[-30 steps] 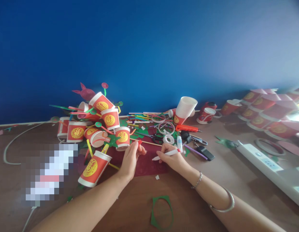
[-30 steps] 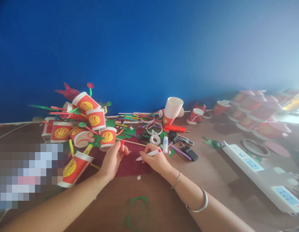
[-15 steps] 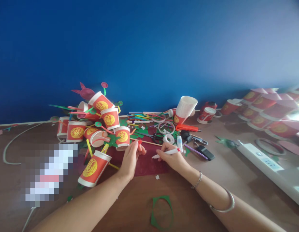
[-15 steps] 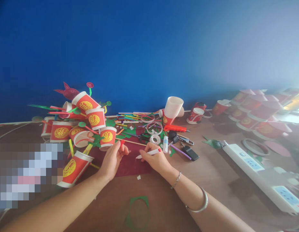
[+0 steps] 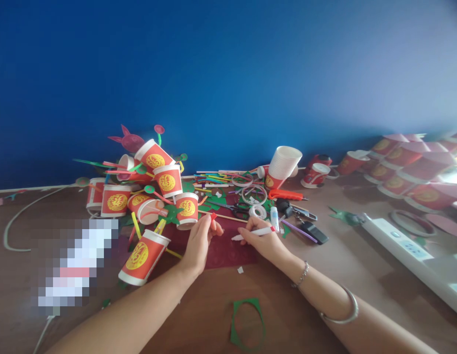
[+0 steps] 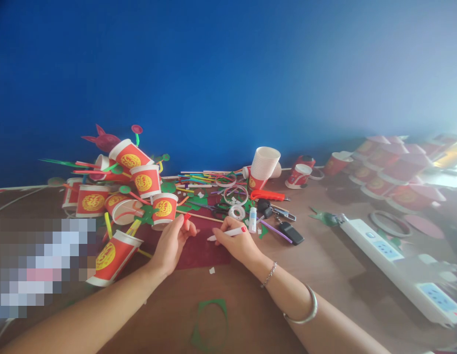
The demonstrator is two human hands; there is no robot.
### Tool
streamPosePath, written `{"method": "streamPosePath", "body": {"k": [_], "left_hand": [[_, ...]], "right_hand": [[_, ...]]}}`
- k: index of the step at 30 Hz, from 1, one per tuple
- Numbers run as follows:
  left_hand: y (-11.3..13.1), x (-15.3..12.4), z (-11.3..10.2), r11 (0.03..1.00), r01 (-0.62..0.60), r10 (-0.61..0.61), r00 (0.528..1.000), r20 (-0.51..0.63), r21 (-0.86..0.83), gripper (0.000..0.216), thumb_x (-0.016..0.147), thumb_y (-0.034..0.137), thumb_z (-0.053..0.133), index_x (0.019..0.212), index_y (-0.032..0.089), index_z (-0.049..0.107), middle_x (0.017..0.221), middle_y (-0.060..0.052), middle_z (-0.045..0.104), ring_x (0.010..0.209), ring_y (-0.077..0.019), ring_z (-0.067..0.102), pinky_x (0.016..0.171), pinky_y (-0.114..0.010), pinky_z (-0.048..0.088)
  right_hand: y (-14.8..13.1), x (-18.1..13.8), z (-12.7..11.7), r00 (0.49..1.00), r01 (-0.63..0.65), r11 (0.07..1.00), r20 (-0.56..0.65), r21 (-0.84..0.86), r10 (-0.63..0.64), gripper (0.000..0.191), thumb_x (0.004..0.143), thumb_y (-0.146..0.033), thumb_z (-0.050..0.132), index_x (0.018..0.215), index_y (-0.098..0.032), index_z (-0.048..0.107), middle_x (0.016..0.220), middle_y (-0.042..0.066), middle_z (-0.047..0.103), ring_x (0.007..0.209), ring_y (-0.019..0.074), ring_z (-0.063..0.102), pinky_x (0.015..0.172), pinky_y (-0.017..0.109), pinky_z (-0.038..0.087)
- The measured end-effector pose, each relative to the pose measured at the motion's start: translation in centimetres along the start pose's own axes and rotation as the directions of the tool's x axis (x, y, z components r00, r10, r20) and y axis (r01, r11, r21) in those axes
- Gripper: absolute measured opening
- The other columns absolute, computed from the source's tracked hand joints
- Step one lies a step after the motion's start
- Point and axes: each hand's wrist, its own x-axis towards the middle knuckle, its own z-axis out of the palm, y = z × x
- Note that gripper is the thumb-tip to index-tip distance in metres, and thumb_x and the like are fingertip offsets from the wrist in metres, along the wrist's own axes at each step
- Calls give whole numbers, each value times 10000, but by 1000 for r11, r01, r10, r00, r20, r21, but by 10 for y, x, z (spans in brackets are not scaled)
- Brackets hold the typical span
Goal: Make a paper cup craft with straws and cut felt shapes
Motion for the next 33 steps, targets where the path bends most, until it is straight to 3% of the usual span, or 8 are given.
{"method": "streamPosePath", "body": {"k": [33], "left_hand": [[-1,0,-1,1000,2,-2,1000,-7,4,336,794,443,577,593,185,499,606,9,552,616,-134,522,719,-306,464]], "right_hand": [[0,0,-2,1000,14,998,21,-58,-13,226,740,-272,541,566,-231,402,455,-28,612,459,143,556,458,245,370]]}}
